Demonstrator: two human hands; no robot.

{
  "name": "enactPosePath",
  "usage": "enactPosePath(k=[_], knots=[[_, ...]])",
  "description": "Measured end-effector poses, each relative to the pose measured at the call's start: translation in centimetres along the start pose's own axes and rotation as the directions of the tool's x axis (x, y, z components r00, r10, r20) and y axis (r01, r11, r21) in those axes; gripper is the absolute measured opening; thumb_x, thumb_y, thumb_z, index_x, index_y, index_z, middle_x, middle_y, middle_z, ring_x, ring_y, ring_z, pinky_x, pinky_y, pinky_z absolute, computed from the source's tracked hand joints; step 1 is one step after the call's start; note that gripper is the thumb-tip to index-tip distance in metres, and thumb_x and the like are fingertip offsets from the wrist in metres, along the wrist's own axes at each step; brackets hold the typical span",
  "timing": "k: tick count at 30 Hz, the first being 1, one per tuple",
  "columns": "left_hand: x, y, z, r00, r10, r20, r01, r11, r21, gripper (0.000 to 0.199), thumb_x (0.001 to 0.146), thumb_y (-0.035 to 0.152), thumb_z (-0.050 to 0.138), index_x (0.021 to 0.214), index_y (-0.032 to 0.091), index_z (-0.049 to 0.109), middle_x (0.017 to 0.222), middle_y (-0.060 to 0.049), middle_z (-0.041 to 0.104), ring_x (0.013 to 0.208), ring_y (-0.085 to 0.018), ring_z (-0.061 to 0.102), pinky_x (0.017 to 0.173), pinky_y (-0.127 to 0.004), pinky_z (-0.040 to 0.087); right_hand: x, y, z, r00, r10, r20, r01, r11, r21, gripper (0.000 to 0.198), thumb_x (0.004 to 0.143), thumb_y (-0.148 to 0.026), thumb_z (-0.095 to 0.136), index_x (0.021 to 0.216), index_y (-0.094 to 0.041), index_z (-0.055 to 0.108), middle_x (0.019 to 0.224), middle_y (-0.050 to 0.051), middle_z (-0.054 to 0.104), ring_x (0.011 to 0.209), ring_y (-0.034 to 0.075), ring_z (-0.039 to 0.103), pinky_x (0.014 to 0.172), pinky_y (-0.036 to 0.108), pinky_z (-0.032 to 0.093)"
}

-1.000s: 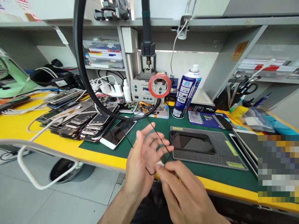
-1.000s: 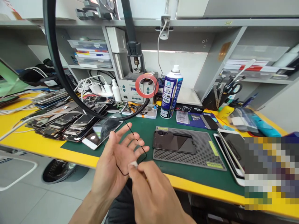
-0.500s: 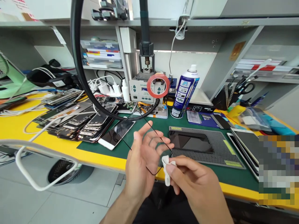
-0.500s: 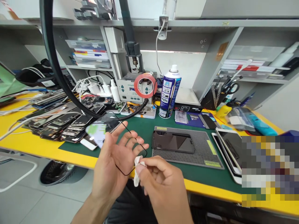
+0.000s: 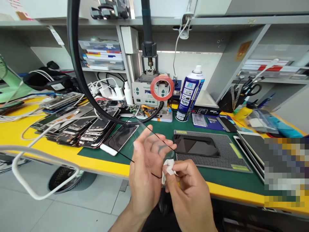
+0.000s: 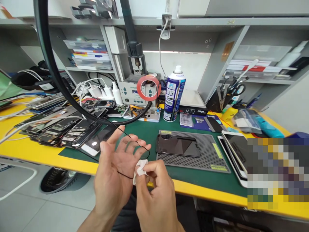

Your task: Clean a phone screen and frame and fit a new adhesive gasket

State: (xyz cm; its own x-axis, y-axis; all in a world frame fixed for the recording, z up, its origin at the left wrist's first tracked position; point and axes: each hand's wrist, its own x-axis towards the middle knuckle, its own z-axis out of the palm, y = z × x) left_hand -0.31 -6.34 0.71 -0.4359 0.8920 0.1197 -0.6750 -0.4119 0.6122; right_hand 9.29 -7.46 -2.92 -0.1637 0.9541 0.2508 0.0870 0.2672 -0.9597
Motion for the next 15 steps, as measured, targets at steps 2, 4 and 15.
enactPosePath(k=[2, 4, 15], knots=[[0.0, 0.0, 0.0, 1.000, 0.000, 0.000, 0.000, 1.000, -0.008, 0.041, 0.105, 0.049, 0.035, 0.124, 0.026, 0.062, 0.099, -0.005, 0.063, 0.093, -0.022, 0.066, 0.091, -0.046, 0.057, 0.0, 0.0, 0.0, 1.000, -0.005, -0.006, 0.005, 1.000, 0.008, 0.013, 0.096, -0.028, 0.060, 0.087, -0.023, 0.053, 0.074, -0.001, 0.063, 0.058, 0.013, 0.063, 0.054, 0.021, 0.052], [0.1, 0.0, -0.1, 1.000, -0.003, 0.001, 0.003, 1.000, -0.022, 0.041, 0.104, 0.050, 0.036, 0.125, 0.026, 0.062, 0.099, -0.005, 0.063, 0.092, -0.022, 0.066, 0.090, -0.045, 0.057, 0.0, -0.2, 0.0, 1.000, 0.018, -0.018, -0.018, 0.999, 0.044, 0.014, 0.095, -0.029, 0.062, 0.086, -0.023, 0.053, 0.077, 0.000, 0.065, 0.059, 0.013, 0.066, 0.056, 0.022, 0.054], [0.4, 0.6, 0.4, 0.997, -0.072, -0.006, 0.072, 0.994, -0.081, 0.039, 0.105, 0.050, 0.036, 0.121, 0.026, 0.062, 0.100, -0.004, 0.065, 0.092, -0.022, 0.070, 0.088, -0.042, 0.058, 0.1, -2.0, -1.3, 0.923, 0.362, 0.126, -0.382, 0.840, 0.384, 0.033, 0.084, -0.048, 0.076, 0.087, -0.017, 0.064, 0.060, 0.002, 0.067, 0.051, 0.014, 0.061, 0.052, 0.024, 0.052]])
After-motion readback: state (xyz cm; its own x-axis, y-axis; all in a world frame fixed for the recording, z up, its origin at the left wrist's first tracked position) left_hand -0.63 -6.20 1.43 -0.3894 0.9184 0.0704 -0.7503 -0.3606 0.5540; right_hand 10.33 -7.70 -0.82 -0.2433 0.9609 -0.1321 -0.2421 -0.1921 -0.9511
